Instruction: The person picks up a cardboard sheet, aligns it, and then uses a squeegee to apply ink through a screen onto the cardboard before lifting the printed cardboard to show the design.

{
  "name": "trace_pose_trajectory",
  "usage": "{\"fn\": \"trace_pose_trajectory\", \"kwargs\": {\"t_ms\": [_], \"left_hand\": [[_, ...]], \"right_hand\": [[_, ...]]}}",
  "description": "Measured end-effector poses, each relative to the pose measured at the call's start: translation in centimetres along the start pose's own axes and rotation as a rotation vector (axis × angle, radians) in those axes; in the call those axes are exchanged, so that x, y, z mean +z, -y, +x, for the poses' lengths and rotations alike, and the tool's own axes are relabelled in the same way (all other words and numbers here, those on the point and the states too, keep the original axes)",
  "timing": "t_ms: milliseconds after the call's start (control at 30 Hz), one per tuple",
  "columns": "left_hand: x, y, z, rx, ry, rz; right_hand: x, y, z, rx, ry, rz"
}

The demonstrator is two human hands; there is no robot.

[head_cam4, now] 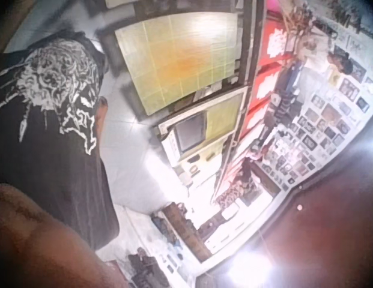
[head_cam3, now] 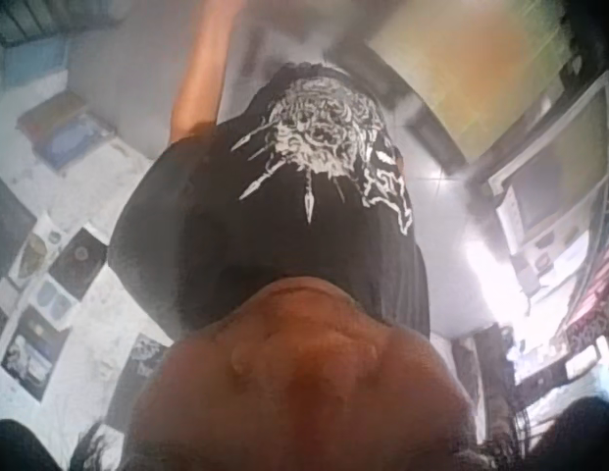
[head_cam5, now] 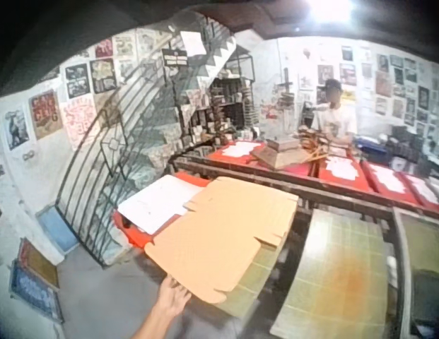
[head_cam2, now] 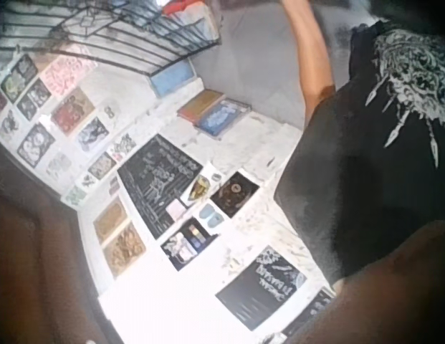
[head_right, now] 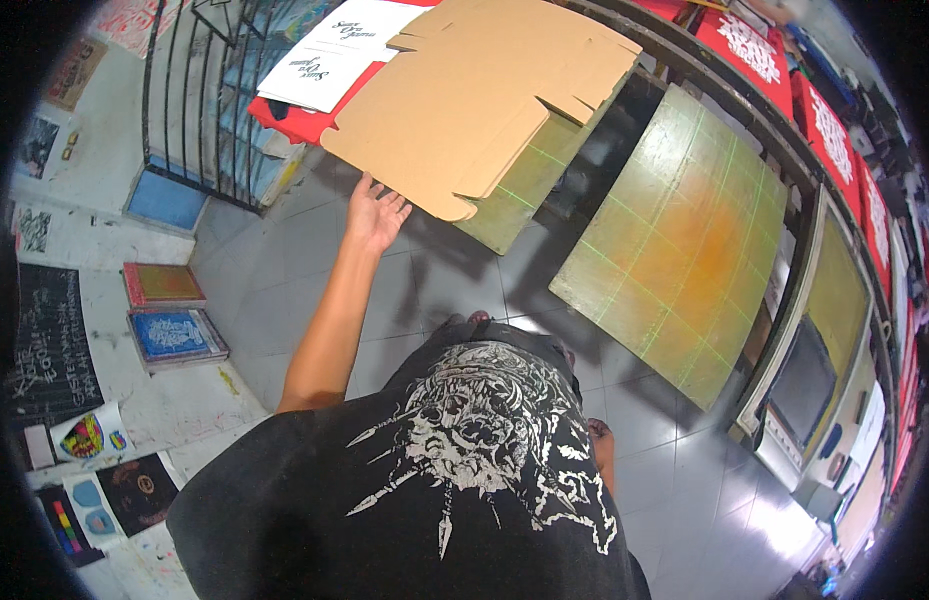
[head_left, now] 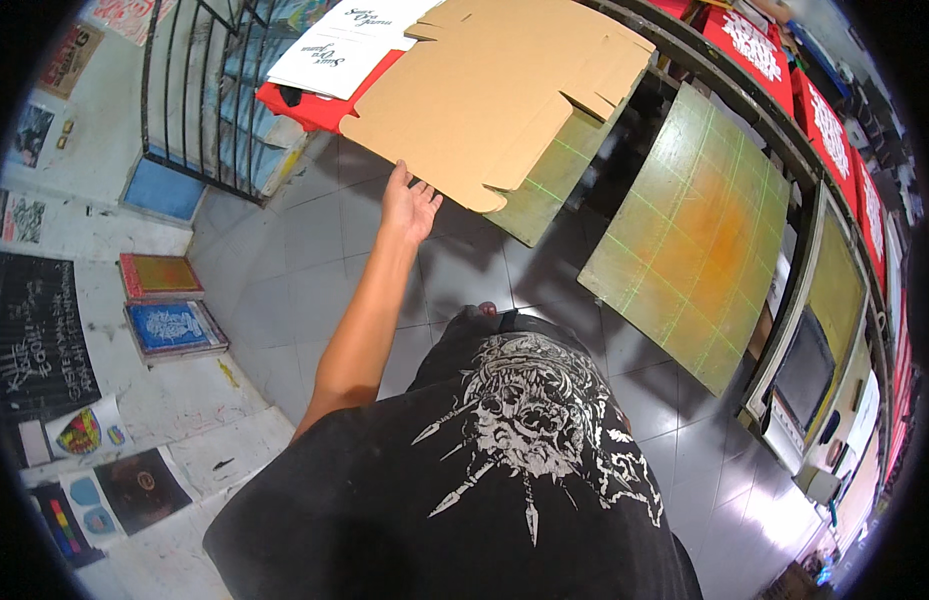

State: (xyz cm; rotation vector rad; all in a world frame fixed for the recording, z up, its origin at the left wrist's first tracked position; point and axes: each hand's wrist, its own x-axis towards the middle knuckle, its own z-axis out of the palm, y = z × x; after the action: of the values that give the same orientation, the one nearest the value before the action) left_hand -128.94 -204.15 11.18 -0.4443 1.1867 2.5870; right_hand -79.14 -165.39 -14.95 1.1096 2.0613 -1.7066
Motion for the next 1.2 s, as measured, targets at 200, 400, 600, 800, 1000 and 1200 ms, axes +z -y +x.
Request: {"fn": "trace_pose_trajectory", "kwargs": {"t_ms": [200,400,600,800,1000,1200], "left_hand": [[1.0,-1.7,-0.2,-0.084,-0.024,-0.128],[1.0,-2.1,-0.2,-0.126,-0.139,-0.008],[-0.1,-1.8,1.3,-0.120,-0.118,0.013],[0.6,-2.9,0.7,-0.157,-0.122,-0.062],[-0.2,-3.4,0.4,-0.176,-0.138,-0.142],[0.2,-3.8,-0.2,-0.142,-0.166,-0.172]], "right_hand": [[6.9,11.8,-4.1,0.002,-0.054,-0.137],[6.8,16.9,-1.1,-0.134,0.015,-0.284],[13.7,38.2,-0.4,-0.575,-0.001,-0.081],[23.3,48.9,5.3,-0.832,0.044,-0.476],[25.1,50.2,4.2,-0.801,-0.069,-0.533],[25.0,50.8,5.0,-0.810,-0.113,-0.343]]}}
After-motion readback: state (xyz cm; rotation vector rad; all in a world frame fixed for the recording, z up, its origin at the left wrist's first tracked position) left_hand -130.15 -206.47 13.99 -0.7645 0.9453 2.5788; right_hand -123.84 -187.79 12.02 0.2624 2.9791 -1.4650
